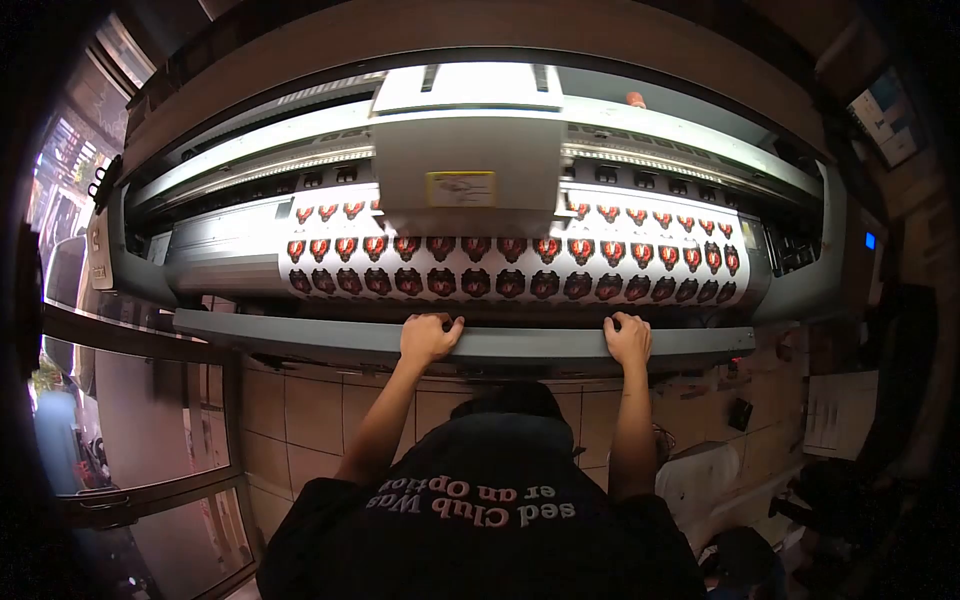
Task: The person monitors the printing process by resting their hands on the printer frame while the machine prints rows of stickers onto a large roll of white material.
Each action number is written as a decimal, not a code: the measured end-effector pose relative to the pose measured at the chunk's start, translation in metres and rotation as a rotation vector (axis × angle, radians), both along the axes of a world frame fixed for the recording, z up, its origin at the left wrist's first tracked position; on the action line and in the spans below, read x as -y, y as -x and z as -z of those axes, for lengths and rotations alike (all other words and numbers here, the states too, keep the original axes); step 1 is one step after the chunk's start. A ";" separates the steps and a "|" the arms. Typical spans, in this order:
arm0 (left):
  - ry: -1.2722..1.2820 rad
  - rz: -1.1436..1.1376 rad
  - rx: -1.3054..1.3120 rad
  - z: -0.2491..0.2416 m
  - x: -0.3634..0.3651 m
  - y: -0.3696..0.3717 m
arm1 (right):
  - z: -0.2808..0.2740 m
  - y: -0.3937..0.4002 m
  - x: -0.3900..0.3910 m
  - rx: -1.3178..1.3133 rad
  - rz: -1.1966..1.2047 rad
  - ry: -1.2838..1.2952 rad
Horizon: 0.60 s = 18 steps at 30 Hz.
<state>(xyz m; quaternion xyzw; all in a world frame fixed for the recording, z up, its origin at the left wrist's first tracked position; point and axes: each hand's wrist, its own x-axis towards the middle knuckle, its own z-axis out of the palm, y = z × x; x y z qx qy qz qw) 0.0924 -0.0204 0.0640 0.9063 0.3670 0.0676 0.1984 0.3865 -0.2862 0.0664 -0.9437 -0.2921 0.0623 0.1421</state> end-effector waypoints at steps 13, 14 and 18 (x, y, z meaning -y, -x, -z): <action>0.001 0.011 0.076 0.004 -0.001 0.001 | 0.000 0.003 0.000 -0.019 0.056 -0.002; 0.008 0.010 0.076 0.002 -0.001 0.000 | 0.001 0.003 0.000 -0.015 0.060 -0.006; -0.019 0.019 0.092 0.007 -0.002 -0.001 | 0.003 0.000 0.002 -0.004 0.009 -0.034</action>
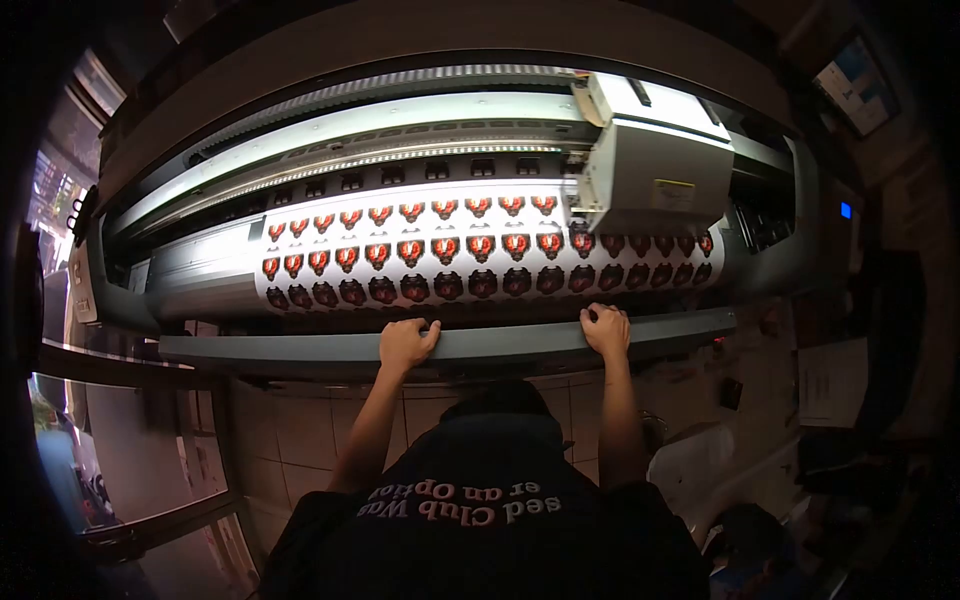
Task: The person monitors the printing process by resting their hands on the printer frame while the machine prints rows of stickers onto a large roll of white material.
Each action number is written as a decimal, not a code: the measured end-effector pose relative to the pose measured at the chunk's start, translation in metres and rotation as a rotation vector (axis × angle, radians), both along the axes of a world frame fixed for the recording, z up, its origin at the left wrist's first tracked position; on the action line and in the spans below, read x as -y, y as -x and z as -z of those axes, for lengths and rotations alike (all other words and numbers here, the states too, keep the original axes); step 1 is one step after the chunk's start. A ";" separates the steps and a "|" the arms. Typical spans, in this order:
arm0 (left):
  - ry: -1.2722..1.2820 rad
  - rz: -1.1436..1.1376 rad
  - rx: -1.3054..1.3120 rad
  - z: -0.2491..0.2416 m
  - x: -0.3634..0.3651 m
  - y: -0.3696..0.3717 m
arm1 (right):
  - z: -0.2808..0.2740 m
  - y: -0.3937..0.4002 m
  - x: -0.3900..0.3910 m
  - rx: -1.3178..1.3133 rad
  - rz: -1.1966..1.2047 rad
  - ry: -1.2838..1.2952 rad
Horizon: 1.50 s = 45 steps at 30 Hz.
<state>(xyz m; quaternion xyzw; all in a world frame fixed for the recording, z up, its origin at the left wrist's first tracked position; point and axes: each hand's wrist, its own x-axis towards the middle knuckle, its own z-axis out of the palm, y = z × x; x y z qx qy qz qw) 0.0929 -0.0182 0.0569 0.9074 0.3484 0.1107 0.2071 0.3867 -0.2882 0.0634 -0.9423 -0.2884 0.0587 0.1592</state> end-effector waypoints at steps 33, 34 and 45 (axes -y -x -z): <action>0.045 0.000 -0.068 -0.004 0.000 -0.001 | 0.007 -0.002 0.002 0.030 -0.037 -0.052; 0.044 -0.007 -0.069 -0.003 0.000 0.000 | 0.008 -0.003 0.002 0.030 -0.049 -0.049; -0.011 0.003 -0.046 0.001 0.000 0.000 | -0.002 0.001 -0.003 -0.012 0.016 0.041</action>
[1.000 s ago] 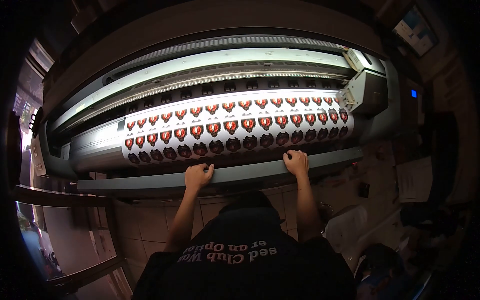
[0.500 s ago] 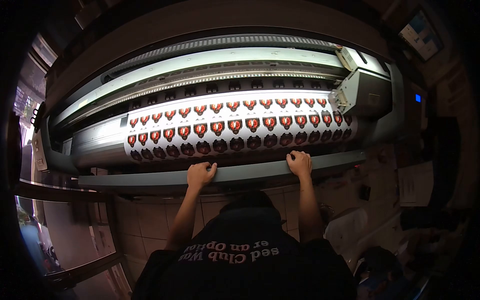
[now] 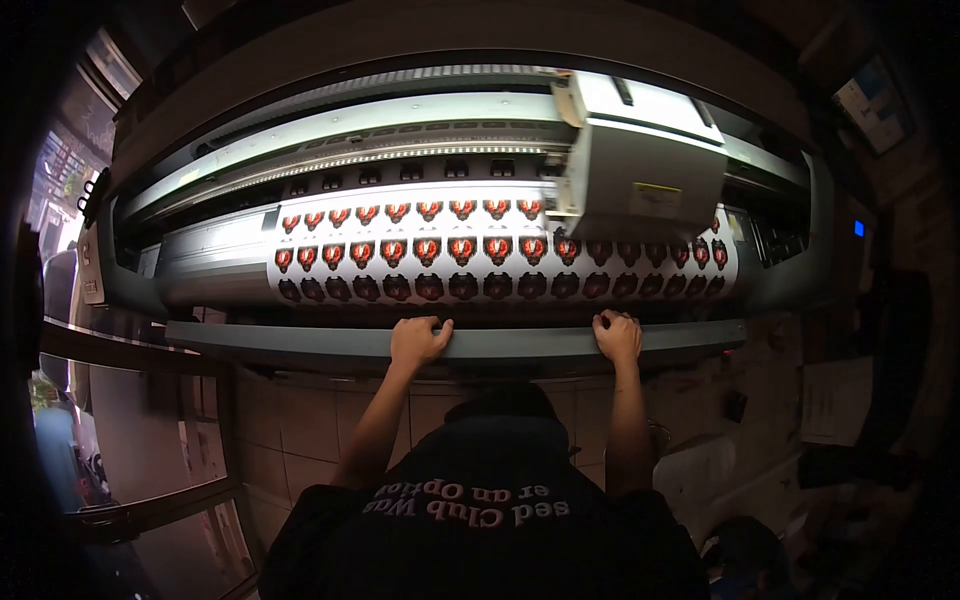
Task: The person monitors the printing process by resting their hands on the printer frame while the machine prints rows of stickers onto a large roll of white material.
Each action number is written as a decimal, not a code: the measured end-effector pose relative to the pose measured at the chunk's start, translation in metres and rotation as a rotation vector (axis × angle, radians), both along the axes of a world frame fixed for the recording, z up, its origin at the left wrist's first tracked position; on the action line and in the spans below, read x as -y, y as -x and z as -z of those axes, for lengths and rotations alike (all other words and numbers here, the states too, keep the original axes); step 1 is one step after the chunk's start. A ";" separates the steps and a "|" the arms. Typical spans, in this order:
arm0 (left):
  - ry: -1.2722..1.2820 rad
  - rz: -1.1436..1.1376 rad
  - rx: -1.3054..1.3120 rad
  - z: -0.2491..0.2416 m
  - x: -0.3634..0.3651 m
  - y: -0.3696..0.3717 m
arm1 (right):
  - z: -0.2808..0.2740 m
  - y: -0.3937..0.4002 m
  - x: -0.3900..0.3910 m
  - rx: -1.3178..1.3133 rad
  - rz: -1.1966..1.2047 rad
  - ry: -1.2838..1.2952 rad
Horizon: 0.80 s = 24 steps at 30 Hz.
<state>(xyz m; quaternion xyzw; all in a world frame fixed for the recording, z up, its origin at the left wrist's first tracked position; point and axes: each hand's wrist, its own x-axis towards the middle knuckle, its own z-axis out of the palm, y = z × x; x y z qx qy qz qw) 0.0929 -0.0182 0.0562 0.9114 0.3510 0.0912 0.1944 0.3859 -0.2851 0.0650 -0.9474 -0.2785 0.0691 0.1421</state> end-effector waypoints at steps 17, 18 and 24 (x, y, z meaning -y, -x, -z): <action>0.025 -0.014 -0.020 -0.008 0.001 0.000 | 0.006 -0.004 0.003 0.065 -0.111 -0.061; 0.018 -0.009 -0.025 -0.007 0.001 0.001 | 0.011 -0.005 0.003 0.080 -0.156 -0.086; -0.013 0.005 0.086 0.012 0.000 0.001 | 0.021 0.038 -0.032 0.083 -0.336 -0.075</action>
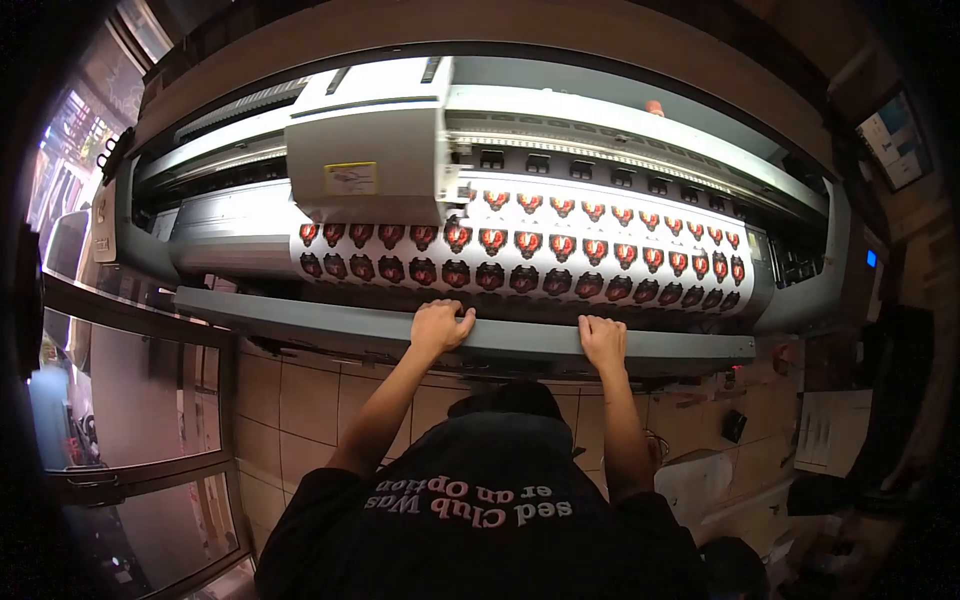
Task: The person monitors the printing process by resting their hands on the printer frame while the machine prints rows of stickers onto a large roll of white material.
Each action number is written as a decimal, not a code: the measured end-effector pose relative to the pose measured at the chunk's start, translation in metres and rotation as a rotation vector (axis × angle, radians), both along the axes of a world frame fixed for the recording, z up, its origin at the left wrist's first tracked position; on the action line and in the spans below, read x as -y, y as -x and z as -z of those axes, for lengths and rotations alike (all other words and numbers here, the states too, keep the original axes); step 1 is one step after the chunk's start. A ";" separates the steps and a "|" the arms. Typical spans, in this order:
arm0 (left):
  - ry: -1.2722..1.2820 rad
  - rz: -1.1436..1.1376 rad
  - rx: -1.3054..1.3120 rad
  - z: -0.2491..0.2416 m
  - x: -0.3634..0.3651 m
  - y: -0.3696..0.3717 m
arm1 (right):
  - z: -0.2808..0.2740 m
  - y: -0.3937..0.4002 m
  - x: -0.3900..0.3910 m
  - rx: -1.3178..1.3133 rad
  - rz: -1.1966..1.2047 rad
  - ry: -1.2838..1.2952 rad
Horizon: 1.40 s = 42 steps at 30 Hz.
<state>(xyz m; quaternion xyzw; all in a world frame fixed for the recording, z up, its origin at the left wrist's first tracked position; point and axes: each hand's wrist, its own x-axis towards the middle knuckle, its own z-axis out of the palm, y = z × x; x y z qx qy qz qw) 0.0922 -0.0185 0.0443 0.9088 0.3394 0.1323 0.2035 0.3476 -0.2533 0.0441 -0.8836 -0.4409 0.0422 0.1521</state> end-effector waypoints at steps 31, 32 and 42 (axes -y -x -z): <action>0.033 0.082 -0.140 0.000 -0.006 -0.002 | -0.015 0.091 -0.084 -0.129 -0.261 -0.067; 0.041 0.063 -0.110 0.003 -0.006 -0.002 | -0.015 0.090 -0.085 -0.129 -0.260 -0.053; 0.064 0.019 -0.205 -0.010 -0.004 -0.003 | -0.014 0.086 -0.079 -0.173 -0.244 -0.065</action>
